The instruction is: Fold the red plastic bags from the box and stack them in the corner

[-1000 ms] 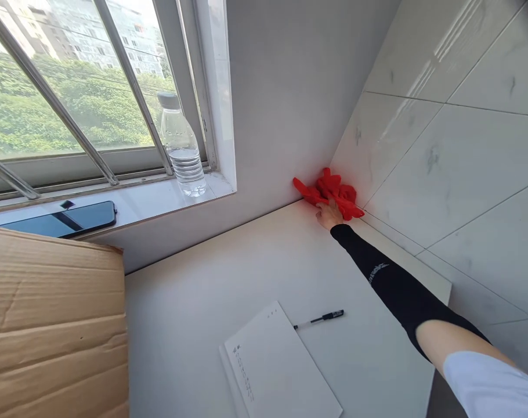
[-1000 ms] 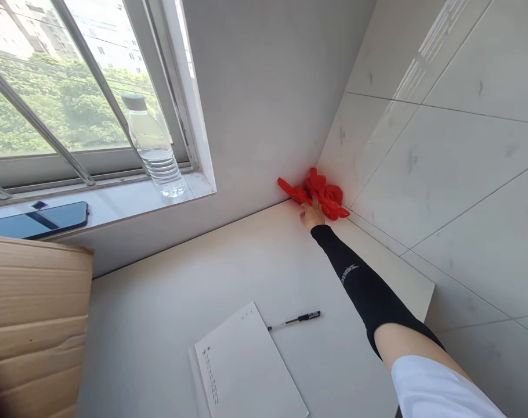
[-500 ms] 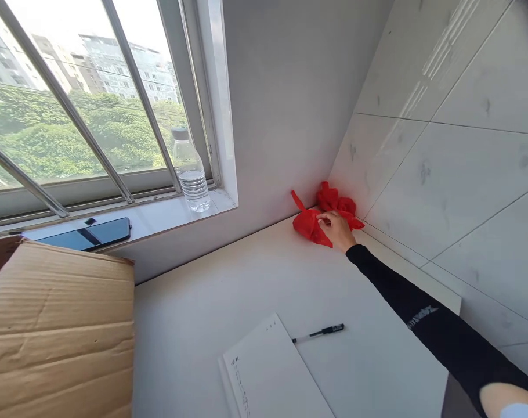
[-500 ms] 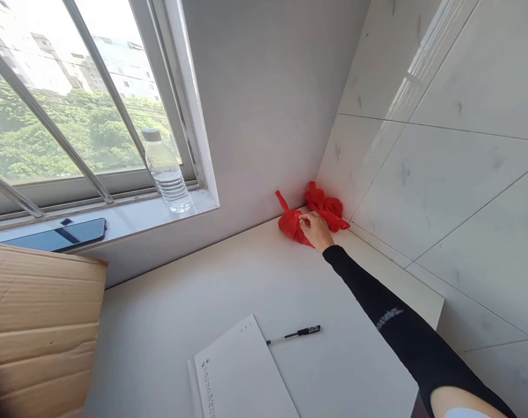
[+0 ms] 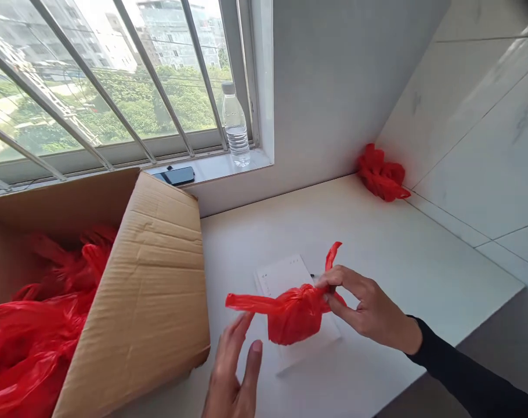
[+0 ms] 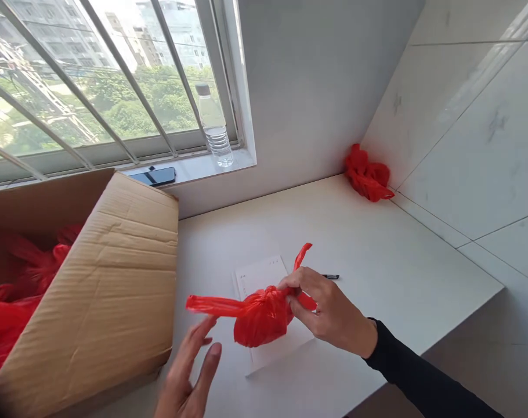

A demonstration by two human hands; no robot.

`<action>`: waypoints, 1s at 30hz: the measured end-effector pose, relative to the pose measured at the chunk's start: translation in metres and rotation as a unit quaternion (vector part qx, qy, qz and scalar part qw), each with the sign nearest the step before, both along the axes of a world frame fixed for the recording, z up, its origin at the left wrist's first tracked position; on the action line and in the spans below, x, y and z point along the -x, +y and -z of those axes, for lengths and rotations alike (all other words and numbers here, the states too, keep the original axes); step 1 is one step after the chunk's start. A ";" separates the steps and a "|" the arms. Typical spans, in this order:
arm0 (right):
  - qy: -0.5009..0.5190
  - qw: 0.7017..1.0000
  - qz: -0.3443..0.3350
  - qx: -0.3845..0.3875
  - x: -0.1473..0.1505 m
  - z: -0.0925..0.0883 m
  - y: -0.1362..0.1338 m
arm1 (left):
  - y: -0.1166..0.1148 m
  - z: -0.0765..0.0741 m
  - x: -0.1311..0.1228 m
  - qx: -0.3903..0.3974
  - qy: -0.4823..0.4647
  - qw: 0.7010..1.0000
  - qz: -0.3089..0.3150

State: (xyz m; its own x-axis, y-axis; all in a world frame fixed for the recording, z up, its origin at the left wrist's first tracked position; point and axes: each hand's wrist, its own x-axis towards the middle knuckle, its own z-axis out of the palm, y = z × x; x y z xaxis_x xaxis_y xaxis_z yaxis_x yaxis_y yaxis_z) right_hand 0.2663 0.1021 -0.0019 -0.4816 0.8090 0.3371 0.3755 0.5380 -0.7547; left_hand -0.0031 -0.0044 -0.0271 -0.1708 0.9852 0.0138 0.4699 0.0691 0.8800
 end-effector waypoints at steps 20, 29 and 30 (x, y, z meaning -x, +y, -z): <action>-0.043 0.994 0.099 -0.006 0.020 0.033 -0.055 | -0.014 0.024 -0.018 0.027 -0.145 0.989 -0.011; -0.024 0.995 0.070 0.061 0.027 0.034 -0.069 | -0.018 0.003 -0.013 0.009 -0.073 0.997 0.004; -0.027 0.996 0.067 0.059 0.029 0.034 -0.070 | -0.017 0.000 -0.016 0.013 -0.036 0.999 0.030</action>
State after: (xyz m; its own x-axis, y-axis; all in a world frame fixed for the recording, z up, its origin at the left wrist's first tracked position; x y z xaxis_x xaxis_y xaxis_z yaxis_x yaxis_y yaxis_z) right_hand 0.2369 0.0322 -0.0355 -0.3820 0.8995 0.2120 0.4793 0.3889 -0.7867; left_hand 0.0127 -0.0210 -0.0276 -0.1113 0.9935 -0.0222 0.4086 0.0661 0.9103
